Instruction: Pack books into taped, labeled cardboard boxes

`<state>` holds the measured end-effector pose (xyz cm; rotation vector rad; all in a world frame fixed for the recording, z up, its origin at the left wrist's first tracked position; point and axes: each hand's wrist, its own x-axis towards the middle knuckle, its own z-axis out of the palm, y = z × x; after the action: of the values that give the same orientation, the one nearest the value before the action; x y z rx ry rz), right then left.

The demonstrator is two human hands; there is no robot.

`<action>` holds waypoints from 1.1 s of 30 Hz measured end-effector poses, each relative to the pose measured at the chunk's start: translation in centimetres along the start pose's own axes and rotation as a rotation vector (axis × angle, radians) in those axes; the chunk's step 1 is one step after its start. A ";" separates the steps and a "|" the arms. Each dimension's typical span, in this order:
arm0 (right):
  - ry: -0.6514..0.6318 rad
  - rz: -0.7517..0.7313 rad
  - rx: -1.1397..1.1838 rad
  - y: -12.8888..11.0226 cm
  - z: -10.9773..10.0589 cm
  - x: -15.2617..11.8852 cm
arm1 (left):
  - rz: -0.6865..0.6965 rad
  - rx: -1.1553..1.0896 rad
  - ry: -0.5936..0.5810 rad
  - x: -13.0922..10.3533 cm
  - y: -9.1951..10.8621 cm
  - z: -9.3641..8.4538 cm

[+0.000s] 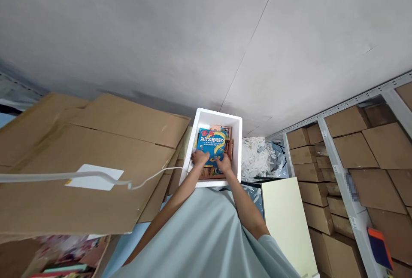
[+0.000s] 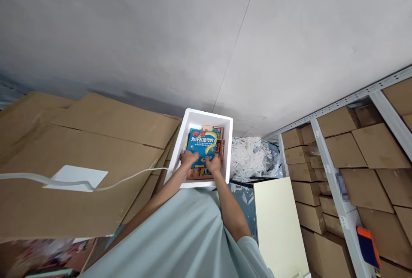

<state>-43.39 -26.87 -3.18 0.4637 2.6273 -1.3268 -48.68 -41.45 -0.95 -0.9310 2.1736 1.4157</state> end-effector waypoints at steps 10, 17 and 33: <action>0.088 0.203 0.093 -1.8 -0.8 -1.1 | 0.265 0.056 -0.074 -2.3 1.3 -2.1; 0.132 0.076 0.485 -5.2 -4.9 -3.9 | 0.551 -0.139 -0.249 -5.4 6.8 -6.3; 0.805 -0.025 0.951 -7.0 -29.4 -24.7 | 0.372 -0.317 -1.198 -25.7 14.5 4.0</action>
<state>-22.78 -12.10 26.43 1.3006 2.2353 -2.8314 -40.92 -25.67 23.06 0.3036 1.2215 1.8183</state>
